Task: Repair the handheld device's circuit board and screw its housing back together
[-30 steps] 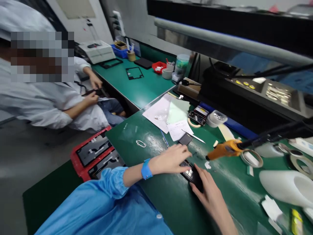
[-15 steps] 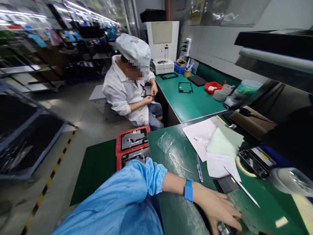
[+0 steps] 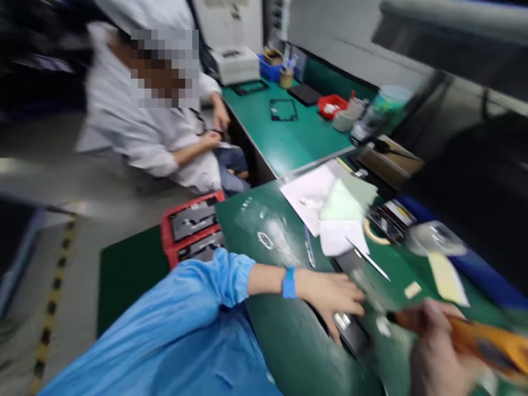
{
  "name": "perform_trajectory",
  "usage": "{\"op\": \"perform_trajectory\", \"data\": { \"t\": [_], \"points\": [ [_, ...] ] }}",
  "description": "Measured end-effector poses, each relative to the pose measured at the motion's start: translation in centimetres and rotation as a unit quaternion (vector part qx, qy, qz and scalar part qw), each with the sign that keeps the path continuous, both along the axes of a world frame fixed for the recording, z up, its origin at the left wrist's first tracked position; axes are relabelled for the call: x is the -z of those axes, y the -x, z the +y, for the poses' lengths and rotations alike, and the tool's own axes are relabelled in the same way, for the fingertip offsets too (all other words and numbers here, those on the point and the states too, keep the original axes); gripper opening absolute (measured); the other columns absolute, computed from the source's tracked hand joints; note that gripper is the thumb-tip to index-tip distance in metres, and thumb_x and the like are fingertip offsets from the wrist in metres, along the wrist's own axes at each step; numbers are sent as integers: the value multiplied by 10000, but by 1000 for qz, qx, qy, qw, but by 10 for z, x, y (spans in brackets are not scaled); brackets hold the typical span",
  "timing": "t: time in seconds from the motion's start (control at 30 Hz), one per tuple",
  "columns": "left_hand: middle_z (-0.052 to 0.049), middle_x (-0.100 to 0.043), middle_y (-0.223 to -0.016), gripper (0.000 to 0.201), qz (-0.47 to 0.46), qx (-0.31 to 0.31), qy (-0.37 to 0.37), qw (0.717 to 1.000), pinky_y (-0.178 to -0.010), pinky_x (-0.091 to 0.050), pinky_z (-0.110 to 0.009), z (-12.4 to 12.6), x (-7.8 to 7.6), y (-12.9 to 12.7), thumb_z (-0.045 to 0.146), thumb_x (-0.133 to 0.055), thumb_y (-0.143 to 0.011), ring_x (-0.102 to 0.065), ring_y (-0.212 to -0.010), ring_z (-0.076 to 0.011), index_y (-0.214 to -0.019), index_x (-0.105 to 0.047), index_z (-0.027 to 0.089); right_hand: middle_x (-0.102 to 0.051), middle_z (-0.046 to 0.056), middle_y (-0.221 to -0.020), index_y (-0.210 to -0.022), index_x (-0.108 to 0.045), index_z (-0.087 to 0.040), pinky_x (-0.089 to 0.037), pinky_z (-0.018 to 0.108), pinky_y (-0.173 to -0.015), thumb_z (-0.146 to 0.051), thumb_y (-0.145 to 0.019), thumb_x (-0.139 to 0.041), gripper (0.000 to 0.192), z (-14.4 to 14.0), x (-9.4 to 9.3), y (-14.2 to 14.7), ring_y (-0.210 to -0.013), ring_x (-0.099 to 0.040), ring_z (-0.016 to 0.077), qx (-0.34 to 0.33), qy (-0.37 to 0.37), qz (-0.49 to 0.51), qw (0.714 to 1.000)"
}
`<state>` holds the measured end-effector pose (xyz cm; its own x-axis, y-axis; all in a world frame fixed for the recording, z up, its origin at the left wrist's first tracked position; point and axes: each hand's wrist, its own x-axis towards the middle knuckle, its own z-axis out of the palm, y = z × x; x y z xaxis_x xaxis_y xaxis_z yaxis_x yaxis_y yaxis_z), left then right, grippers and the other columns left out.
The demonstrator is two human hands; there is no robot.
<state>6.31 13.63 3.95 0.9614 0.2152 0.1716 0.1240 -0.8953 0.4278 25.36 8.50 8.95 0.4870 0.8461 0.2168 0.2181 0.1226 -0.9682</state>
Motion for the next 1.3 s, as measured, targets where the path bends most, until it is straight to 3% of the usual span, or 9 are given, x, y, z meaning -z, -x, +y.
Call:
{"op": "perform_trajectory", "data": {
  "t": [0.03,0.13,0.27,0.37,0.57,0.9,1.13,1.3],
  "points": [
    [-142,-776,-1081,517,-12,-5,3,1000,-866,-547,-367,-2,2,1,628,-905,-890,-732,-958,-282,-1072,-776,162,-484,-109,-493,-671,-550,-251,-397,236,-413,-442,-677,-948,441,1,-2,4,-392,-403,87,3,-47,68,997],
    [-112,-771,-1036,541,-56,-52,3,997,-896,-505,-360,-2,13,4,674,-822,-955,-703,-920,-256,-1067,-747,151,-418,-121,-451,-621,-476,-251,-322,205,-380,-544,-723,-893,520,10,-3,4,-359,-322,60,34,-68,63,995],
    [-84,-753,-1032,362,-78,-112,13,991,-919,-462,-373,4,23,7,488,-600,-1152,-675,-942,-246,-1105,-736,156,-399,-119,-446,-602,-453,-256,-293,204,-370,-573,-744,-850,527,14,2,-12,-344,-284,56,57,-87,71,992],
    [-92,-746,-1055,295,-75,-127,17,989,-903,-453,-374,7,24,8,354,-521,-1185,-660,-944,-242,-1140,-729,150,-360,-122,-419,-574,-467,-253,-285,202,-371,-553,-751,-831,503,14,8,-17,-341,-272,59,44,-98,100,989],
    [-116,-760,-1133,290,-64,-154,9,986,-907,-463,-379,9,33,9,323,-504,-1187,-661,-997,-253,-1325,-687,146,-335,-122,-421,-593,-522,-247,-330,214,-379,-481,-811,-791,418,17,16,-10,-348,-275,61,-15,-107,152,983],
    [-102,-751,-1122,258,-66,-149,-3,987,-912,-468,-385,12,41,1,317,-625,-1142,-669,-1024,-260,-1318,-712,150,-343,-124,-423,-599,-529,-250,-341,214,-378,-446,-817,-806,403,22,18,15,-347,-279,63,-95,-99,204,969],
    [-87,-767,-1066,289,-68,-152,6,986,-908,-451,-396,13,43,-3,397,-631,-1145,-668,-985,-251,-1293,-764,187,-342,-125,-419,-608,-547,-252,-342,214,-384,-458,-824,-787,384,15,7,20,-348,-262,66,-115,-101,217,964],
    [-60,-781,-994,294,-73,-146,6,986,-902,-416,-390,13,40,-3,365,-577,-1174,-645,-910,-215,-1150,-824,207,-334,-126,-415,-618,-550,-251,-355,218,-389,-465,-839,-774,380,11,4,21,-345,-260,64,-110,-109,216,964]
  ]
}}
